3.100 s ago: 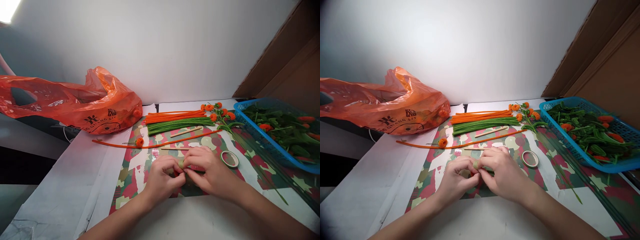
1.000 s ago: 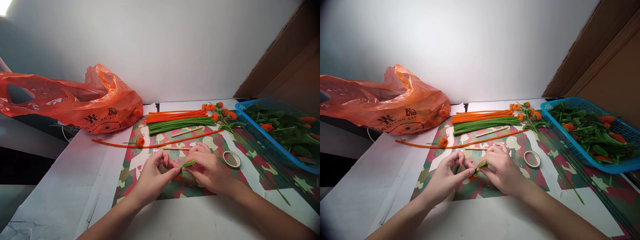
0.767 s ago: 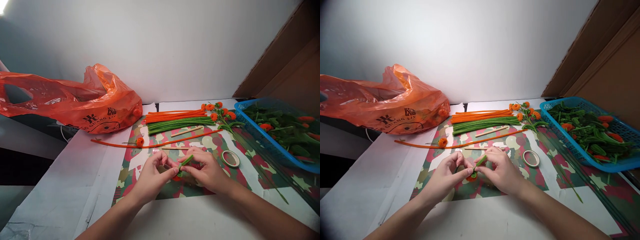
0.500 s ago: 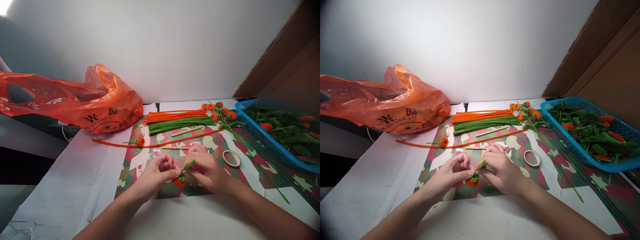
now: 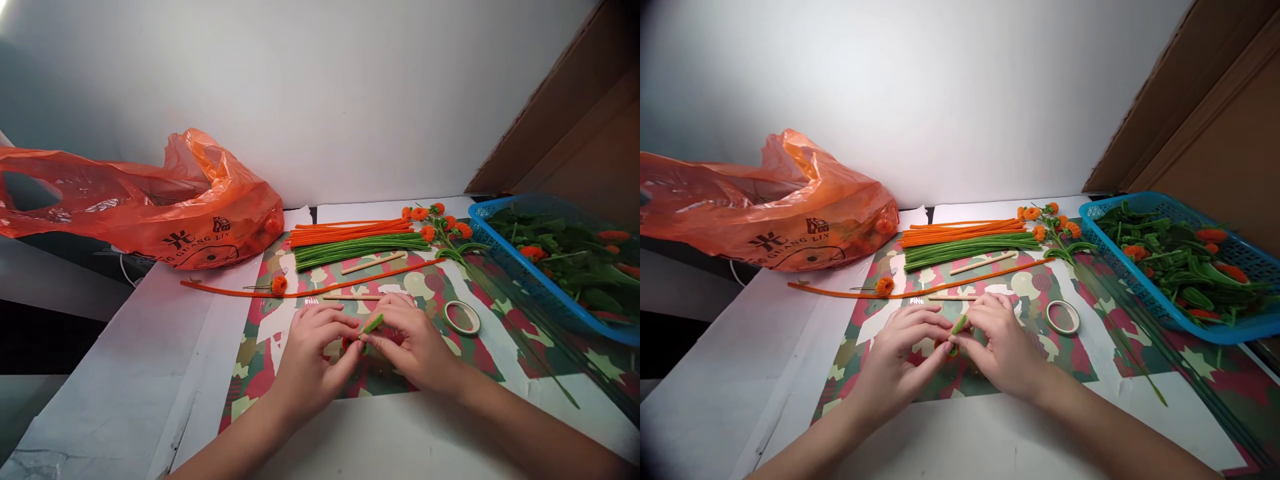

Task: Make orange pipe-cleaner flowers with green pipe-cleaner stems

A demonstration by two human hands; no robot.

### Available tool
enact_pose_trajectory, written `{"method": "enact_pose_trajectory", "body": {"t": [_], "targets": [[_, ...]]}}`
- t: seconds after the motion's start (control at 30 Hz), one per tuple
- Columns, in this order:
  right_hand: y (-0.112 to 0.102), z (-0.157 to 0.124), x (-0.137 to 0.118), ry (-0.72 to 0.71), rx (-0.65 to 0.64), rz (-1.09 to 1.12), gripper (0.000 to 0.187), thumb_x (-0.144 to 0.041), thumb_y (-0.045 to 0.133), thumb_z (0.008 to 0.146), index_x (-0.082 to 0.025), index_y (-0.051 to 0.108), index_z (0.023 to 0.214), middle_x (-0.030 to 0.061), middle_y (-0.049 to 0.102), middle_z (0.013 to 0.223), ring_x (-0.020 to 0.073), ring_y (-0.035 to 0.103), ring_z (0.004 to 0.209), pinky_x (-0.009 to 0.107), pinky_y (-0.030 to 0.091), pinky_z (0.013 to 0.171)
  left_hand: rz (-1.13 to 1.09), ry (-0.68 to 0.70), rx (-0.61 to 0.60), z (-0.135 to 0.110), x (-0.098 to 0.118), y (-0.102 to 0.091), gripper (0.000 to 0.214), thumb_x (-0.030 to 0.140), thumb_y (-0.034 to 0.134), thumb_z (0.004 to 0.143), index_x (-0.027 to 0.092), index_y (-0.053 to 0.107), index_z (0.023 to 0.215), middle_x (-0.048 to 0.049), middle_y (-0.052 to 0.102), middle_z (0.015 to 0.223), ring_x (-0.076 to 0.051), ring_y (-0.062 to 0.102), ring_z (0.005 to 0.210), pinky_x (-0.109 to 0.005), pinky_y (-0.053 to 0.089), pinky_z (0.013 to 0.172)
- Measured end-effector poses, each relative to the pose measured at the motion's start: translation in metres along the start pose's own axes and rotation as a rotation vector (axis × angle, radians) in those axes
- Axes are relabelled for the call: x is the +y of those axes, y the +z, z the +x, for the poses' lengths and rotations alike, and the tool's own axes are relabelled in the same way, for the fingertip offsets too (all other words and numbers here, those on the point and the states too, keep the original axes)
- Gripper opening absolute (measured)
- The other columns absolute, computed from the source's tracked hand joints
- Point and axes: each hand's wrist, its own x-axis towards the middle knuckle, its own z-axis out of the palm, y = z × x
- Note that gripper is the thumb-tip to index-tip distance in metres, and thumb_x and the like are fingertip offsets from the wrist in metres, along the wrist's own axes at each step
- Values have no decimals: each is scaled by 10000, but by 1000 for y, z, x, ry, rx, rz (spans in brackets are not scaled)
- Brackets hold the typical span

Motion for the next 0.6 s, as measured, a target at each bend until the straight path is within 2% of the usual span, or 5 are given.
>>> {"method": "enact_pose_trajectory", "body": {"t": [0.17,0.33,0.47,0.6], "targets": [[-14,5,2,-117,-135,-39,133,-208,544,901,-226,638,808,6,617,707,189,473,799,377,367,787,-363,-232,-201,5,5,-5,144,164,602,786,205,646,656,-56,666,865,-214,604,885,-346,478,795],[-25,9,-2,-135,-198,95,189,-210,534,909,-249,697,822,4,647,705,175,424,742,341,381,723,-739,-456,-382,9,4,-10,150,170,632,737,193,622,589,-46,583,836,-186,570,830,-286,475,731],[-20,8,-4,-38,-181,151,133,-192,593,869,-240,696,800,-1,650,697,180,450,770,339,409,740,-821,-563,-397,10,4,-9,152,244,686,700,188,628,571,-33,535,763,-171,546,752,-265,469,657],[-13,6,-2,40,-121,167,109,-171,616,837,-218,668,753,4,642,682,188,474,796,353,423,756,-823,-542,-347,10,4,-6,240,358,712,706,175,621,581,-20,503,744,-146,514,705,-248,456,652]]}}
